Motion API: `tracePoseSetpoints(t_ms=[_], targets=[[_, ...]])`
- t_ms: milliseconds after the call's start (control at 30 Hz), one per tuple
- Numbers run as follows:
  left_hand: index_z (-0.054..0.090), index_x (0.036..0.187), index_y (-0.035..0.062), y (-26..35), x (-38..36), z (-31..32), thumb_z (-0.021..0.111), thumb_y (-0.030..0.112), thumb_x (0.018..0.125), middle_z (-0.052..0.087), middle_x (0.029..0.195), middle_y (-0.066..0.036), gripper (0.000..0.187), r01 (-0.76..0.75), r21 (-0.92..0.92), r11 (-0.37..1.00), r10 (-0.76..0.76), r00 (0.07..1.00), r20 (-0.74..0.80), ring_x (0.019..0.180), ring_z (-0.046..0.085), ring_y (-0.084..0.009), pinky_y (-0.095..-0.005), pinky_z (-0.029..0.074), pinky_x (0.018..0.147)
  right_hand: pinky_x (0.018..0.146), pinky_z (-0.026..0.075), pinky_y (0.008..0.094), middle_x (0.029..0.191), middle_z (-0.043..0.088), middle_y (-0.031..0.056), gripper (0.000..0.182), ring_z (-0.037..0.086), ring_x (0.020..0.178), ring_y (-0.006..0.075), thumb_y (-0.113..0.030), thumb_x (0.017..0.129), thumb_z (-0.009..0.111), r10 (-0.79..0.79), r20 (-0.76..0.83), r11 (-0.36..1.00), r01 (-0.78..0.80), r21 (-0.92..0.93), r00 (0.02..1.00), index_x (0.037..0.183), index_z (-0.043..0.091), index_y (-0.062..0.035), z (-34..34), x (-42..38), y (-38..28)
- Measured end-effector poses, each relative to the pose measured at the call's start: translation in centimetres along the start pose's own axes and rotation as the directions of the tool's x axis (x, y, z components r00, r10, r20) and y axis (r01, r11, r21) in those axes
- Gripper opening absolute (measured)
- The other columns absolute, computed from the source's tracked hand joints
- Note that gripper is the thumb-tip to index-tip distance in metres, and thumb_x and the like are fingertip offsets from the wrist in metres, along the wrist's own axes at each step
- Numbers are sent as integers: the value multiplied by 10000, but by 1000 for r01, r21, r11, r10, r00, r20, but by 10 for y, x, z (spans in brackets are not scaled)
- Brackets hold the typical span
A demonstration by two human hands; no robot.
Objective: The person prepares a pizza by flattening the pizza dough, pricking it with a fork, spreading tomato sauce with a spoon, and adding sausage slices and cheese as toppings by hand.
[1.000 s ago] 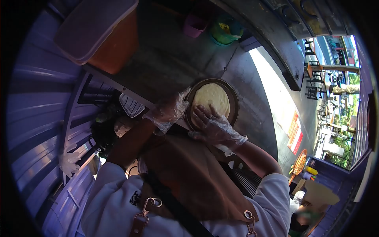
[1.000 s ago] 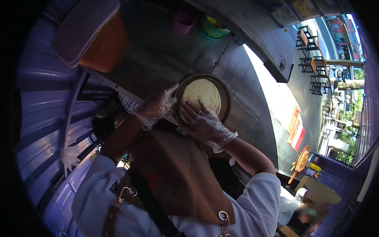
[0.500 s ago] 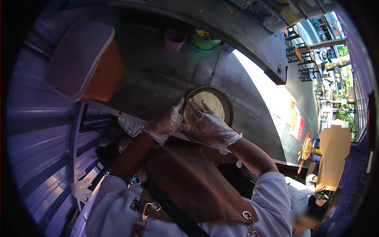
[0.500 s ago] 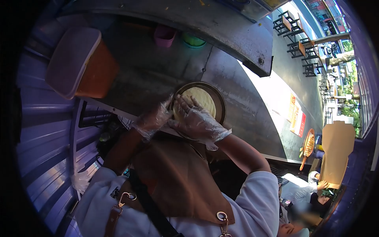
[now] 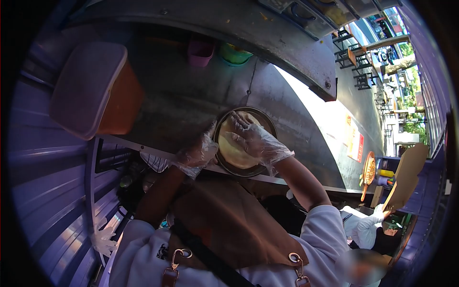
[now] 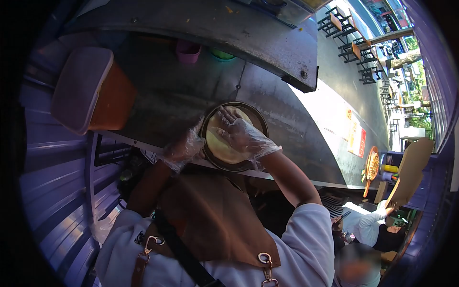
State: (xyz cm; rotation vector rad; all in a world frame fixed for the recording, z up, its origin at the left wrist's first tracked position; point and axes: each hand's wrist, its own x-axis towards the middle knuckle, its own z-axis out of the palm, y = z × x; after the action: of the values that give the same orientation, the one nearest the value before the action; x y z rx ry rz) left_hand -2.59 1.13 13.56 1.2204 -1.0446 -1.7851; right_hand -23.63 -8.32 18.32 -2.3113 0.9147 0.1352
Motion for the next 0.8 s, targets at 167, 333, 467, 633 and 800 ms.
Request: tracePoseSetpoints(t_ms=[167, 333, 467, 633, 800], targets=[[236, 1585, 72, -17, 8, -8, 497, 15, 930, 640, 1228, -130, 708, 66, 96, 993, -67, 998, 6, 819, 679, -107, -262, 591, 641, 1239, 160, 437, 1592, 270, 276, 717, 226, 1497, 410, -442, 1039, 425, 77, -186, 959, -124, -256, 980, 1531, 277, 59, 17, -12, -2], [169, 1587, 27, -15, 13, -4, 541, 9, 887, 651, 1285, -155, 792, -11, 148, 989, 13, 1000, -16, 986, 698, -192, -340, 585, 835, 1231, 186, 415, 1601, 276, 236, 662, 208, 1505, 395, -422, 1059, 384, 222, -155, 967, -197, 161, 963, 1520, 317, 48, -2, -22, -2], [163, 1588, 25, -14, 16, 0, 536, 5, 888, 620, 1336, -154, 793, 139, 132, 981, -136, 990, -30, 1061, 671, -197, -346, 563, 904, 1222, 215, 381, 1583, 332, 219, 640, 245, 1500, 376, -409, 1059, 393, 300, -237, 943, -249, 221, 924, 1517, 333, 34, 4, -25, 14], [245, 1564, 26, -52, 20, 14, 545, -43, 885, 554, 1405, -153, 746, -133, -77, 988, 122, 983, -134, 1246, 556, -195, -325, 476, 1035, 1245, 142, 420, 1617, 175, 297, 748, 151, 1523, 403, -395, 1034, 427, 249, -431, 953, -299, -49, 867, 1528, 201, 120, 8, -39, -8], [270, 1551, 9, -66, 22, 24, 530, -91, 863, 525, 1426, -157, 743, -84, -161, 983, 61, 988, -144, 1288, 513, -220, -340, 399, 1110, 1248, 89, 473, 1601, 162, 339, 847, 116, 1520, 436, -502, 1018, 409, 331, -251, 932, -357, -64, 910, 1517, 189, 145, 62, -35, -45]])
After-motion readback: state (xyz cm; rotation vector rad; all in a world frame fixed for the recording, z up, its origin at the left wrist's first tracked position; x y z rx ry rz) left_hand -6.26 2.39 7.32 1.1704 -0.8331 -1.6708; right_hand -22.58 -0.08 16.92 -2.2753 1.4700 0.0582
